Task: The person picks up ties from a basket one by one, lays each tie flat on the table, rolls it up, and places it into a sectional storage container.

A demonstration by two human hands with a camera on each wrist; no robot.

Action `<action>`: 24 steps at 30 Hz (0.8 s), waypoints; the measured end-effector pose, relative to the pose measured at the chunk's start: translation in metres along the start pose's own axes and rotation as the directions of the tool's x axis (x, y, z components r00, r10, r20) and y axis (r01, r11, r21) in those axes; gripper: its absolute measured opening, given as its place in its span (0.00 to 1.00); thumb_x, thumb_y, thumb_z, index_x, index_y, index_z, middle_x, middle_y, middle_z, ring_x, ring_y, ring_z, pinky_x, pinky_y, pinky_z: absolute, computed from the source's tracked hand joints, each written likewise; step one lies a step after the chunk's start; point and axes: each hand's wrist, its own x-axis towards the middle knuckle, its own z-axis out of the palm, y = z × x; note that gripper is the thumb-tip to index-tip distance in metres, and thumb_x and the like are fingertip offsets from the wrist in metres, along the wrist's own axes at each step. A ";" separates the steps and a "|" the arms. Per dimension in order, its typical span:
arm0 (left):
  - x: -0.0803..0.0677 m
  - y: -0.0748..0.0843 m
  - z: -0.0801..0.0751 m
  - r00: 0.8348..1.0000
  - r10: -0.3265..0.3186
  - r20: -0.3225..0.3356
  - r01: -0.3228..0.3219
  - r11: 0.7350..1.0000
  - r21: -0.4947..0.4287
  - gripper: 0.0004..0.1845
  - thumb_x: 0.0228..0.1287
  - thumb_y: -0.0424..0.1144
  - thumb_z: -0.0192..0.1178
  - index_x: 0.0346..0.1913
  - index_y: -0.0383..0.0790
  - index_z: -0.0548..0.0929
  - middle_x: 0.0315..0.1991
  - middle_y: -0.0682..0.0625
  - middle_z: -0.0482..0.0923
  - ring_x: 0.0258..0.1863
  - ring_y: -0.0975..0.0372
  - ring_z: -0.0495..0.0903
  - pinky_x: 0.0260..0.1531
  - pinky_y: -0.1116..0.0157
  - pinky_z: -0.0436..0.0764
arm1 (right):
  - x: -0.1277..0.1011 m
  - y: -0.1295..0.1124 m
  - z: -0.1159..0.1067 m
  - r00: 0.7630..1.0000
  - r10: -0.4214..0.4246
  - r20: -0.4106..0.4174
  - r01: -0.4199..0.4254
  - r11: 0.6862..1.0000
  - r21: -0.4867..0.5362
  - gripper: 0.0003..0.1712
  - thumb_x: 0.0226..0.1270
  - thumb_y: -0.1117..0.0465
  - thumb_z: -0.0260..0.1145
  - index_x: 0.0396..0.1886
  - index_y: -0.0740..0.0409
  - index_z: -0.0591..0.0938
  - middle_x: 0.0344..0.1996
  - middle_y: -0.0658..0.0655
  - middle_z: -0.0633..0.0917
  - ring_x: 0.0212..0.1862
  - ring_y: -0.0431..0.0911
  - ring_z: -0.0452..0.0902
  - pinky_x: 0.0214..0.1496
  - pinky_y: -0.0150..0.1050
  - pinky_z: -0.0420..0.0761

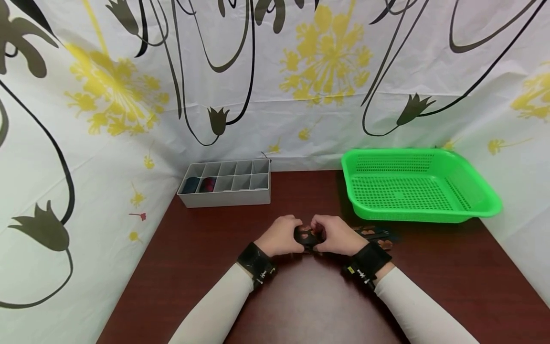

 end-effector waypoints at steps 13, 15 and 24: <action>-0.002 -0.001 0.003 0.999 -0.001 -0.049 0.000 1.000 -0.015 0.22 0.51 0.45 0.77 0.48 0.43 0.83 0.42 0.53 0.79 0.37 0.66 0.77 0.38 0.72 0.79 | 0.001 -0.001 0.004 1.000 0.017 -0.016 -0.018 0.997 -0.075 0.23 0.46 0.57 0.86 0.40 0.44 0.82 0.33 0.43 0.83 0.32 0.37 0.76 0.37 0.34 0.78; -0.003 0.000 0.003 0.998 0.004 -0.057 -0.004 1.000 -0.008 0.21 0.50 0.44 0.78 0.46 0.43 0.84 0.40 0.53 0.79 0.36 0.65 0.77 0.36 0.72 0.79 | 0.001 -0.003 0.003 1.000 -0.014 -0.024 0.013 0.999 -0.045 0.25 0.46 0.55 0.87 0.43 0.44 0.83 0.35 0.43 0.84 0.34 0.37 0.78 0.38 0.34 0.80; -0.001 -0.003 0.005 0.999 -0.025 -0.024 0.024 0.999 -0.044 0.23 0.53 0.45 0.76 0.51 0.45 0.82 0.44 0.54 0.79 0.40 0.65 0.78 0.42 0.71 0.80 | 0.001 0.001 0.002 1.000 0.002 -0.013 -0.004 0.993 -0.116 0.17 0.50 0.57 0.83 0.33 0.43 0.81 0.32 0.45 0.79 0.32 0.38 0.72 0.37 0.34 0.75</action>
